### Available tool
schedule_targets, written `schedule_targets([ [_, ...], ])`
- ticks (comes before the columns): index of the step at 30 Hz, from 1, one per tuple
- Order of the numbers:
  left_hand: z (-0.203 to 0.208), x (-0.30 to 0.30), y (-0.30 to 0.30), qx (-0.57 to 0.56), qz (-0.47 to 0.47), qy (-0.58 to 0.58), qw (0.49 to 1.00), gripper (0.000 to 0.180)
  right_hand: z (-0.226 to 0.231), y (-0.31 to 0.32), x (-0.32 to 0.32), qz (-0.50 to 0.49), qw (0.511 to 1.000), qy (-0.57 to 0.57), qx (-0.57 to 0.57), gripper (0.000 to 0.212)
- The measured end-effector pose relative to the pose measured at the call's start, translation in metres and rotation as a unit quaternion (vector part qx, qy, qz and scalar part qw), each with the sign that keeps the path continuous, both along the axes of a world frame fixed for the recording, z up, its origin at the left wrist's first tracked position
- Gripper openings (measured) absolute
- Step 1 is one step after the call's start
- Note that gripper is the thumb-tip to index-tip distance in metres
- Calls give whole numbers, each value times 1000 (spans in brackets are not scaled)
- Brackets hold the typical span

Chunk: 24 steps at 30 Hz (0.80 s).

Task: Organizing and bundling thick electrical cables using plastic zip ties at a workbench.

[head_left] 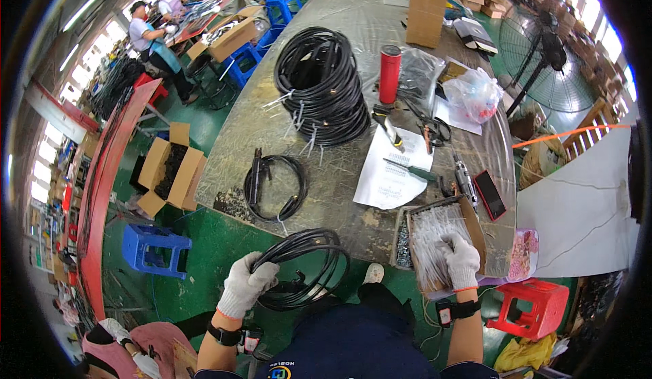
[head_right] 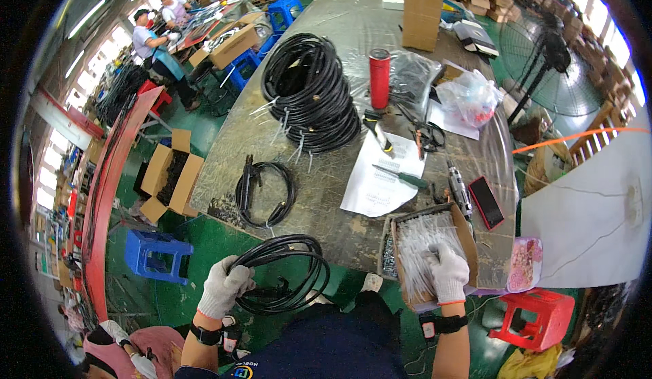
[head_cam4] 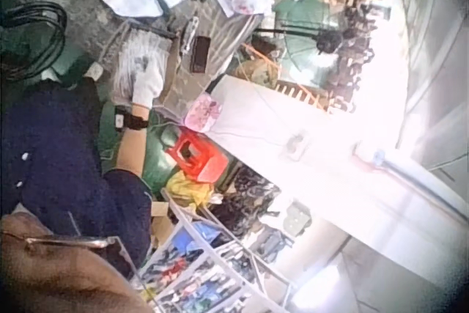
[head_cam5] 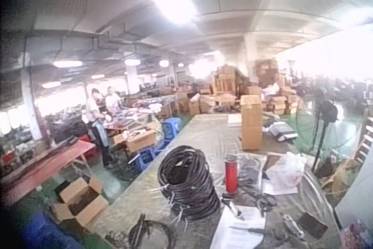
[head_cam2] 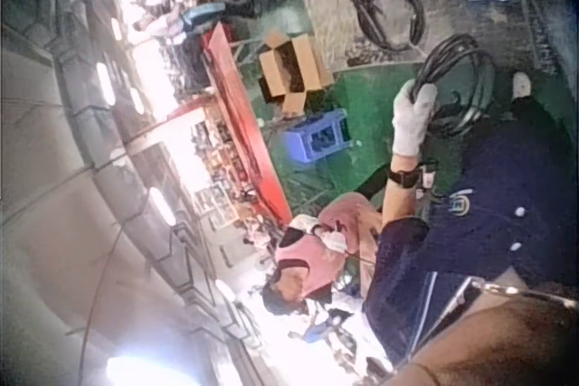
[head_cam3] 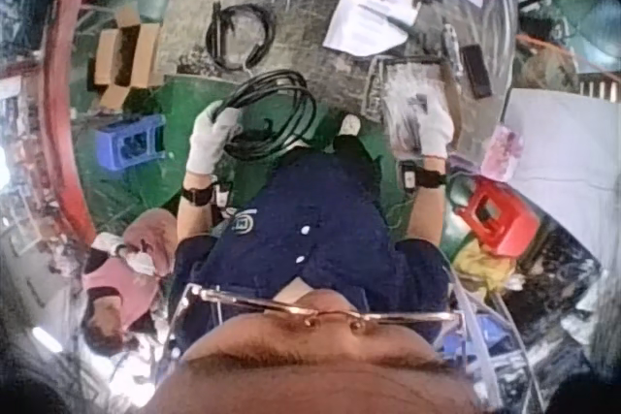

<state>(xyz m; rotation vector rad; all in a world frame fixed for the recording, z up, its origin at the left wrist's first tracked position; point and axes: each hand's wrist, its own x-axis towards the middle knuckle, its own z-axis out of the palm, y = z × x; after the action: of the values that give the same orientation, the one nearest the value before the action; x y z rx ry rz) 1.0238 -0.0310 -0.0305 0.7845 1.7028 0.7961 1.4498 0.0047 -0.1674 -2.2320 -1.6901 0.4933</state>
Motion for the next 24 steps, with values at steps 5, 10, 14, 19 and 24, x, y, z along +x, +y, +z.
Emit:
schedule_targets([
  [5, -3, -42, -31, 28, -18, -13, 999, 22, 10, -5, -20, 22, 979, 161, 123, 15],
  [10, -6, -57, -32, 82, 56, -48, 994, 22, 93, -24, -145, 98, 843, 522, -85, 12],
  [14, -14, -63, -48, 251, 124, -79, 957, 61, 109, -33, -258, 178, 791, 548, -206, 21],
  [19, 19, -81, -83, 247, 94, 35, 964, 75, 120, -42, -342, 226, 711, 628, -220, 21],
  [24, 38, -94, -112, 195, 53, 60, 977, 67, 115, -47, -376, 290, 703, 628, -164, 13],
])
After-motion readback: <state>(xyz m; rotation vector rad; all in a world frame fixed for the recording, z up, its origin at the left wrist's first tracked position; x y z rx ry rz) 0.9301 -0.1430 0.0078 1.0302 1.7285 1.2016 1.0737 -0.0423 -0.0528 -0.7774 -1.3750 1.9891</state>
